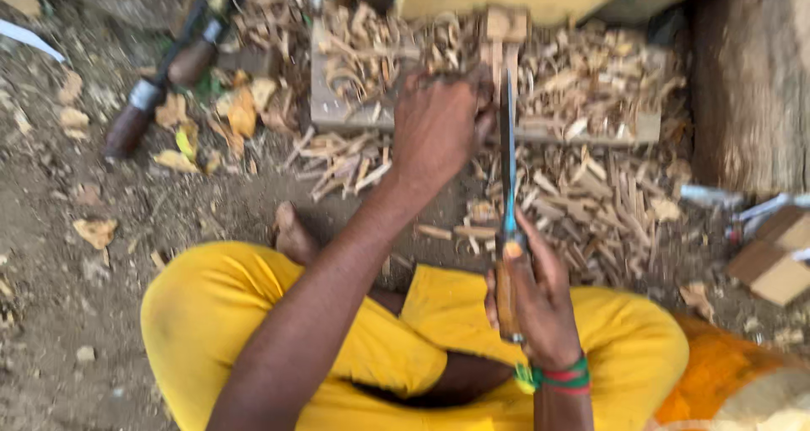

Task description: The person carves a wooden block using a chisel to shave off layers of wood while sitting on the ground. The person handles the block and uses tools to refine the wood surface.

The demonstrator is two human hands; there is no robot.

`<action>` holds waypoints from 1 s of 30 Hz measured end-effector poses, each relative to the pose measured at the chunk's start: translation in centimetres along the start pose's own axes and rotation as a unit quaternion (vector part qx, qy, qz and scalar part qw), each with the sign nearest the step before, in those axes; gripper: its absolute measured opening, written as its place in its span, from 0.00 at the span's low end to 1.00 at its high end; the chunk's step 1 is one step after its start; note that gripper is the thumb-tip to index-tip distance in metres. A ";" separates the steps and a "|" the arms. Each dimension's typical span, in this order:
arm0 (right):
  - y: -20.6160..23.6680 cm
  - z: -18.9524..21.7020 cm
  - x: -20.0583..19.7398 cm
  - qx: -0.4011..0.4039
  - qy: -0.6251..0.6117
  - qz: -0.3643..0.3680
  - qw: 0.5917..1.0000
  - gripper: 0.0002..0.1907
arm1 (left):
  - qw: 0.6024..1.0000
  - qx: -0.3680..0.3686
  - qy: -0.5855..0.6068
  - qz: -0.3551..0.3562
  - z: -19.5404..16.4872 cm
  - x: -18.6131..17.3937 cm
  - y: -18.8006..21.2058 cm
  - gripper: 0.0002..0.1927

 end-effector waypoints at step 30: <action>-1.4 1.5 -0.3 0.017 0.019 0.010 1.000 0.34 | 0.997 0.010 0.072 -0.032 0.3 -0.3 -0.7 0.17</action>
Point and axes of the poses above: each hand's wrist, its own y-axis away from the middle knuckle, its own x-axis out of the palm, z = x × y, the point moved 4 cm from there along -y, towards the middle knuckle, and after that the axes turned 13 degrees about -x, right-handed, at the moved point
